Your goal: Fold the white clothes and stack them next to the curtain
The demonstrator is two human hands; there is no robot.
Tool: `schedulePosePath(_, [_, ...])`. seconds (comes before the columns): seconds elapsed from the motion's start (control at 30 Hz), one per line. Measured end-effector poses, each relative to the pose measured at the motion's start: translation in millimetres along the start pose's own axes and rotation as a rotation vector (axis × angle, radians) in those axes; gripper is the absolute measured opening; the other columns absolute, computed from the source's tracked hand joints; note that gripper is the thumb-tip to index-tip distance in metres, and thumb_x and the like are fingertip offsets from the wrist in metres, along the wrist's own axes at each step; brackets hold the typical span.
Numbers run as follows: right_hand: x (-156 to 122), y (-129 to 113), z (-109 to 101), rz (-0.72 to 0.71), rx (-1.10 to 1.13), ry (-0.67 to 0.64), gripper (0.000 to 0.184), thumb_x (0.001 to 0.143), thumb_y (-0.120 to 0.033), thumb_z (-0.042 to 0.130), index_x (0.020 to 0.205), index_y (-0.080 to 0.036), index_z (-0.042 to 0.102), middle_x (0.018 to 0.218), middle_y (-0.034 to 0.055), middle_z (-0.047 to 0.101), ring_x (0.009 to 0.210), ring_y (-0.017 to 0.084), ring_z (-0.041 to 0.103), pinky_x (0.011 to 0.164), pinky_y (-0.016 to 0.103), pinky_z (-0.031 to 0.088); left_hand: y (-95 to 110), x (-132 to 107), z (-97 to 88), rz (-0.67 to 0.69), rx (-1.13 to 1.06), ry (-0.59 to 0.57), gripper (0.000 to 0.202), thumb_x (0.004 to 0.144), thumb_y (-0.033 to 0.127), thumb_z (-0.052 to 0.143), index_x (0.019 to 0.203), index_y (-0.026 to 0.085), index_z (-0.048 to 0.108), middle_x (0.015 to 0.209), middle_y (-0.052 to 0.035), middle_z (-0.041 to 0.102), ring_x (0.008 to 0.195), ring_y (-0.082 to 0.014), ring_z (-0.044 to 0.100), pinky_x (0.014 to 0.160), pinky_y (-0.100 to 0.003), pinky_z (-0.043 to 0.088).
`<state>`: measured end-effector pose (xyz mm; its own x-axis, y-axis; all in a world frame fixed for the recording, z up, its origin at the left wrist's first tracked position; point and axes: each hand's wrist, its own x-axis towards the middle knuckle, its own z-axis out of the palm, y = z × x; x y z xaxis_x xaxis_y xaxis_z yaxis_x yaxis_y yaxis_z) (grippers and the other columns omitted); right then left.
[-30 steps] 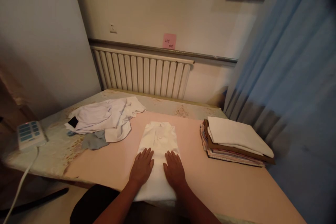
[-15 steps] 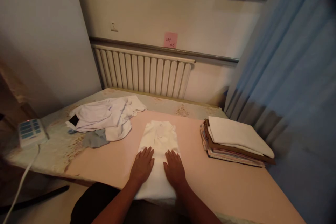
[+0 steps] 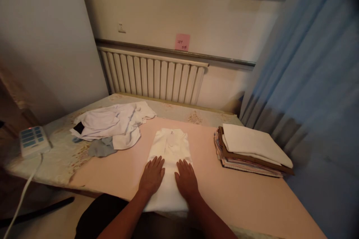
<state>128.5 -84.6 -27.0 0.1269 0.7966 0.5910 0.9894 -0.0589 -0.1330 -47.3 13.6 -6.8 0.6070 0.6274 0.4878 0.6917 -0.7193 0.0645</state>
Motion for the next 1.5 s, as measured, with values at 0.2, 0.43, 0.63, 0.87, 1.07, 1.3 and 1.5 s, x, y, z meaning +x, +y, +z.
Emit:
schedulePosePath(0.2, [0.2, -0.6, -1.8, -0.001, 0.020, 0.019, 0.039, 0.093, -0.031, 0.048, 0.129, -0.020, 0.057, 0.135, 0.0069, 0.057, 0.133, 0.024, 0.043, 0.113, 0.043, 0.029, -0.2, 0.5, 0.0, 0.007, -0.018, 0.004, 0.042, 0.094, 0.031, 0.038, 0.132, 0.024, 0.055, 0.139, -0.0076, 0.054, 0.132, -0.0268, 0.046, 0.106, -0.048, 0.038])
schedulePosePath(0.43, [1.1, -1.0, -2.6, 0.010, 0.007, -0.006, 0.039, 0.093, -0.031, 0.048, 0.129, -0.020, 0.057, 0.135, 0.0071, 0.057, 0.133, 0.024, 0.043, 0.113, 0.043, 0.029, 0.4, 0.8, -0.8, 0.006, -0.009, -0.001, 0.041, 0.094, 0.030, 0.038, 0.130, 0.023, 0.056, 0.138, -0.0077, 0.055, 0.132, -0.0265, 0.045, 0.106, -0.047, 0.037])
schedulePosePath(0.63, [0.6, -0.7, -1.8, 0.007, 0.001, -0.003, 0.039, 0.093, -0.031, 0.048, 0.129, -0.019, 0.057, 0.135, 0.0072, 0.057, 0.133, 0.024, 0.043, 0.113, 0.042, 0.029, 1.0, 1.0, -2.0, 0.005, 0.013, -0.009, 0.041, 0.095, 0.030, 0.038, 0.131, 0.022, 0.055, 0.138, -0.0083, 0.055, 0.132, -0.0266, 0.046, 0.106, -0.047, 0.037])
schedulePosePath(0.87, [-0.2, 0.4, -1.6, -0.003, 0.004, 0.012, 0.039, 0.094, -0.031, 0.046, 0.129, -0.019, 0.057, 0.135, 0.0072, 0.057, 0.133, 0.024, 0.043, 0.113, 0.043, 0.029, 0.9, 1.2, -1.9, 0.001, -0.004, -0.010, 0.041, 0.094, 0.030, 0.039, 0.131, 0.022, 0.055, 0.138, -0.0083, 0.055, 0.132, -0.0270, 0.046, 0.106, -0.047, 0.037])
schedulePosePath(1.07, [-0.1, 1.1, -1.4, -0.015, -0.018, -0.011, 0.041, 0.094, -0.028, 0.045, 0.133, -0.020, 0.054, 0.135, 0.0081, 0.057, 0.133, 0.024, 0.043, 0.113, 0.045, 0.030, -0.9, 0.6, 2.3, -0.001, -0.030, 0.002, 0.042, 0.094, 0.031, 0.038, 0.132, 0.024, 0.055, 0.139, -0.0078, 0.054, 0.132, -0.0270, 0.046, 0.107, -0.048, 0.037])
schedulePosePath(1.3, [-0.2, 0.4, -1.3, -0.008, 0.001, -0.004, 0.039, 0.094, -0.028, 0.045, 0.130, -0.018, 0.056, 0.136, 0.0074, 0.056, 0.133, 0.025, 0.043, 0.113, 0.044, 0.030, 1.0, 1.2, -0.5, -0.008, -0.025, -0.006, 0.041, 0.094, 0.030, 0.038, 0.131, 0.023, 0.056, 0.139, -0.0074, 0.054, 0.132, -0.0270, 0.045, 0.107, -0.048, 0.036])
schedulePosePath(1.5, [-0.5, 0.8, -0.2, -0.008, -0.015, 0.018, 0.039, 0.094, -0.031, 0.047, 0.129, -0.019, 0.057, 0.135, 0.0068, 0.057, 0.133, 0.023, 0.043, 0.113, 0.042, 0.030, 1.3, 1.3, -1.7, -0.010, -0.020, -0.013, 0.042, 0.094, 0.030, 0.038, 0.131, 0.022, 0.055, 0.139, -0.0083, 0.054, 0.132, -0.0265, 0.045, 0.107, -0.048, 0.036])
